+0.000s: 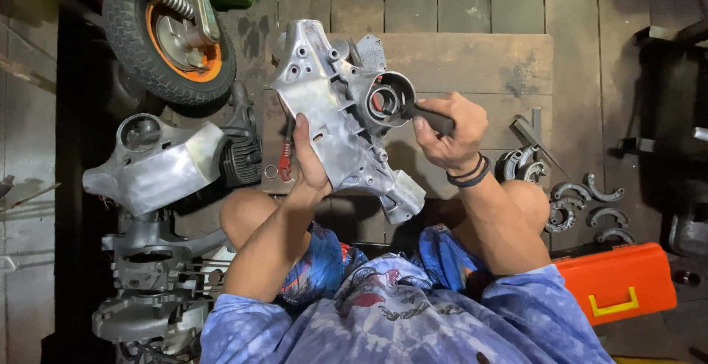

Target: Inspecting and adjusting components of a motorcycle engine casing using a screwdriver.

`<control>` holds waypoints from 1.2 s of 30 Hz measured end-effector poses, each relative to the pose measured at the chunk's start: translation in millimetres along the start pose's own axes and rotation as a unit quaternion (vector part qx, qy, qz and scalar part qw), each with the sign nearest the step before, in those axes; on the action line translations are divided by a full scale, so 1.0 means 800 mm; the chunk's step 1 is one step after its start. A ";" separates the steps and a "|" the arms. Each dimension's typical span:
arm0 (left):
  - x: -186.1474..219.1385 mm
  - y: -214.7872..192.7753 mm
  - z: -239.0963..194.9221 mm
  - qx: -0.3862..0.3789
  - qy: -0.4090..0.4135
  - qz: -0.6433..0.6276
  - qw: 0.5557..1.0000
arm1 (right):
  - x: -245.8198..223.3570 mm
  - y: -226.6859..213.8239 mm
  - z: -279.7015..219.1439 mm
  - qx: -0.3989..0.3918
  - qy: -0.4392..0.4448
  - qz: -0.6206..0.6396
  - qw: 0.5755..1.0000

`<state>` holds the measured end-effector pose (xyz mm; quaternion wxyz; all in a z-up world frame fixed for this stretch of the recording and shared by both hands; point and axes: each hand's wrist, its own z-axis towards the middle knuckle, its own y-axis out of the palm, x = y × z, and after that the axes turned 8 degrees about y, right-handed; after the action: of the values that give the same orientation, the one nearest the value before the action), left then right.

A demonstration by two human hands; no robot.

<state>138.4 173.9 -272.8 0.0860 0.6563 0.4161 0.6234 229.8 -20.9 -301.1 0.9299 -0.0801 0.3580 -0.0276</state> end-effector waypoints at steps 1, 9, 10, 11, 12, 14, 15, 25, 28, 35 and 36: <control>0.005 0.007 -0.004 0.005 0.004 0.034 0.999 | -0.003 0.001 0.004 -0.006 0.005 -0.016 1.000; -0.031 -0.034 0.018 -0.039 -0.017 -0.078 0.996 | -0.007 -0.001 0.004 -0.006 -0.008 -0.083 0.996; -0.028 -0.033 0.018 -0.042 -0.015 -0.076 0.996 | -0.010 0.000 0.005 -0.009 -0.006 -0.088 0.996; -0.032 -0.036 0.019 -0.042 -0.015 -0.076 0.996 | -0.009 0.000 0.006 -0.010 -0.006 -0.088 0.996; -0.035 -0.040 0.020 -0.051 -0.016 -0.082 0.995 | -0.009 0.001 0.007 -0.009 -0.008 -0.085 0.996; -0.037 -0.043 0.020 -0.058 -0.016 -0.089 0.994 | -0.012 0.003 0.011 -0.010 -0.010 -0.082 0.997; -0.036 -0.042 0.019 -0.059 -0.020 -0.093 0.994 | -0.015 0.003 0.014 -0.012 0.002 -0.073 0.997; -0.008 -0.005 -0.002 -0.052 -0.024 -0.076 0.995 | -0.018 0.003 0.016 -0.017 0.033 -0.088 0.995; 0.017 0.020 -0.011 -0.087 -0.010 -0.068 0.994 | -0.015 0.006 0.018 -0.020 0.029 -0.096 0.995; -0.007 -0.006 -0.003 -0.085 -0.033 -0.086 0.992 | -0.016 0.004 0.015 -0.028 0.046 -0.104 0.993; -0.007 -0.005 -0.007 -0.088 -0.035 -0.096 0.991 | -0.015 0.003 0.013 -0.028 0.050 -0.103 0.993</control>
<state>132.7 170.5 -278.0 0.2173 0.6248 0.4172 0.6231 228.2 -15.6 -285.7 0.9003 -0.1408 0.3950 -0.1169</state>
